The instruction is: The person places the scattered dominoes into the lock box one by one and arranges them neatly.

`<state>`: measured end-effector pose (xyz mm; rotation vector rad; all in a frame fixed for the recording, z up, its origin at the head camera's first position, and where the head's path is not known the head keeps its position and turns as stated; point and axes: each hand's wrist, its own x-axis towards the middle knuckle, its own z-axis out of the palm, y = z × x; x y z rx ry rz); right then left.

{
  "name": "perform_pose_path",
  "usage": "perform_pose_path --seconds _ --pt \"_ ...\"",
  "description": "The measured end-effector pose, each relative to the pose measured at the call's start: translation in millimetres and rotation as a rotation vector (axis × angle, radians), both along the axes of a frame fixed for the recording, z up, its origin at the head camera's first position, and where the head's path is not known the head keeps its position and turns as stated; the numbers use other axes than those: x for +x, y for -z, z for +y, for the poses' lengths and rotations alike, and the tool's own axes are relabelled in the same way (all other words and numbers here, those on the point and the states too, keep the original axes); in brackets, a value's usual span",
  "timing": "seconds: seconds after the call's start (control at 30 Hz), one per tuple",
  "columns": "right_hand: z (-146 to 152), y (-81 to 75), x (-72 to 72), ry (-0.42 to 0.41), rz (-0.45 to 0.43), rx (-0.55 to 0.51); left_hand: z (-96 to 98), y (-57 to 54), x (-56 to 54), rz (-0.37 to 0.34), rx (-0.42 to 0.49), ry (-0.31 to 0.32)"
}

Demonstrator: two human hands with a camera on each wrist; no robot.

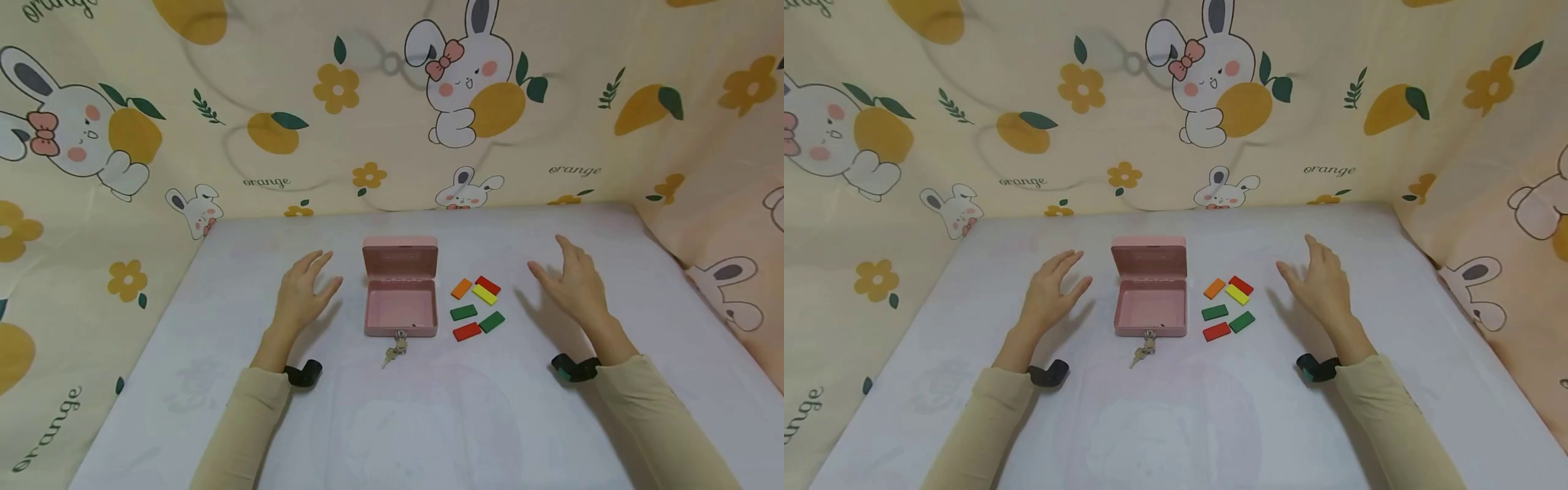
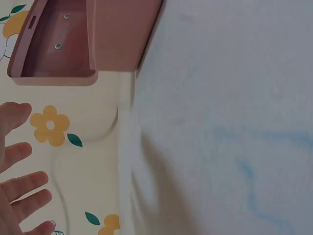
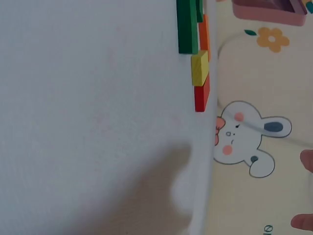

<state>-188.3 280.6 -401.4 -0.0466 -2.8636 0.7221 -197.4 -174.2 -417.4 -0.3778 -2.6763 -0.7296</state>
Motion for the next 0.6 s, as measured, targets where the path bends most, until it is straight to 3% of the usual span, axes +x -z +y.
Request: perform_pose_path --seconds 0.23,0.6 --pt "-5.0 -3.0 5.9 -0.026 -0.005 -0.022 4.6 0.3 5.0 -0.056 0.128 0.055" --pt "-10.9 -4.2 14.3 -0.068 0.035 -0.045 9.3 7.0 7.6 -0.161 0.362 0.212"
